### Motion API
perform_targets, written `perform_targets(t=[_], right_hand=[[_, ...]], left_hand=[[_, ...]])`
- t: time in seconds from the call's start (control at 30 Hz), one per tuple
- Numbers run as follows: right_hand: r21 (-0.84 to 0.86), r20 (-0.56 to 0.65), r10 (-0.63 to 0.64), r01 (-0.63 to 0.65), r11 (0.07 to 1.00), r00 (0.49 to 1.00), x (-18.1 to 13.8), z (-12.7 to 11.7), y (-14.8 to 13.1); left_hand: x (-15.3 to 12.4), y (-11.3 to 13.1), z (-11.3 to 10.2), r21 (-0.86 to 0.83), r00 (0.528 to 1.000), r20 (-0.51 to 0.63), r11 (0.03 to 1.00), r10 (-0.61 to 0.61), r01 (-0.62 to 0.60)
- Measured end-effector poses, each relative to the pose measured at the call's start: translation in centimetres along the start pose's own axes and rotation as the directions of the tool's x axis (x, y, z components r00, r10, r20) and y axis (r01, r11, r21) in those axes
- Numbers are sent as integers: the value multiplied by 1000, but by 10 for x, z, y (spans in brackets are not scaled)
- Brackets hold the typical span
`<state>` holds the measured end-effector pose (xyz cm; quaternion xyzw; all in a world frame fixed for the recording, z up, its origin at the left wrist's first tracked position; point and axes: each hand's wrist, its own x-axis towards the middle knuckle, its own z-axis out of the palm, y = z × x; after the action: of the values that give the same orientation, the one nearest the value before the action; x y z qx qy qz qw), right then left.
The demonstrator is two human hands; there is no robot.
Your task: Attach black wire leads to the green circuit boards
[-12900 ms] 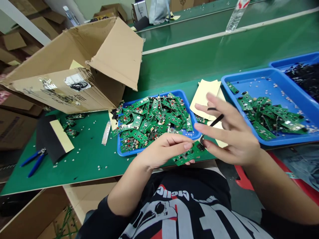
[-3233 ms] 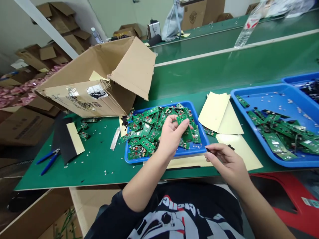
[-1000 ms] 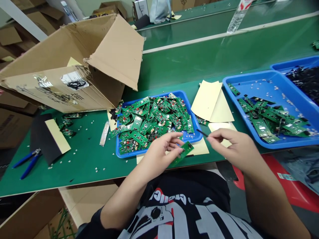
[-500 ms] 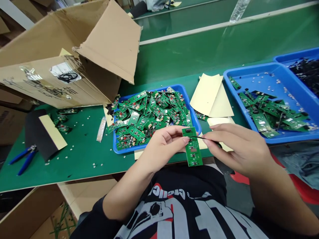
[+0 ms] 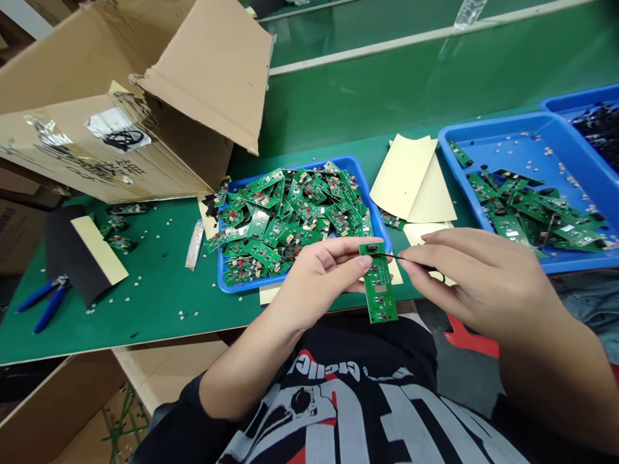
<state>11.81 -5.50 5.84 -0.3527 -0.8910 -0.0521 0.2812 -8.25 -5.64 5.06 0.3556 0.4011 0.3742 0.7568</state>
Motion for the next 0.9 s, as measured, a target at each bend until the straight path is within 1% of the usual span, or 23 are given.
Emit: perform_targets(t=[0.1,0.27,0.47,0.57,0.67,0.77,0.9], right_hand=[[1,33,10,-10,1000,999,0,-1,0],[-10,34,6,-5,1000,999,1,0,-2],[-32,55,-10,12,999,998,4,-3,-2],[-52,44,-13,15,999,999,5,-4,-3],[-60,37,-13,15,998,999,7,-6,-4],[-60,58,3,0,998,998,9,-8,-4],[-61,71,16,-11,998,997,11,-9,-2]], left_hand=[[0,0,1,39,1000,-23,999,2,-1],[0,-2,1,74,999,-50,997,21,-17],[-1,-2,0,36,999,-34,999,12,-10],[0,-1,1,22,999,-37,1000,13,-12],[1,-1,2,15,998,-59,999,31,-30],[2,-2,3,38,995,-87,998,53,-50],[3,-2,3,33,994,-57,996,90,-88]])
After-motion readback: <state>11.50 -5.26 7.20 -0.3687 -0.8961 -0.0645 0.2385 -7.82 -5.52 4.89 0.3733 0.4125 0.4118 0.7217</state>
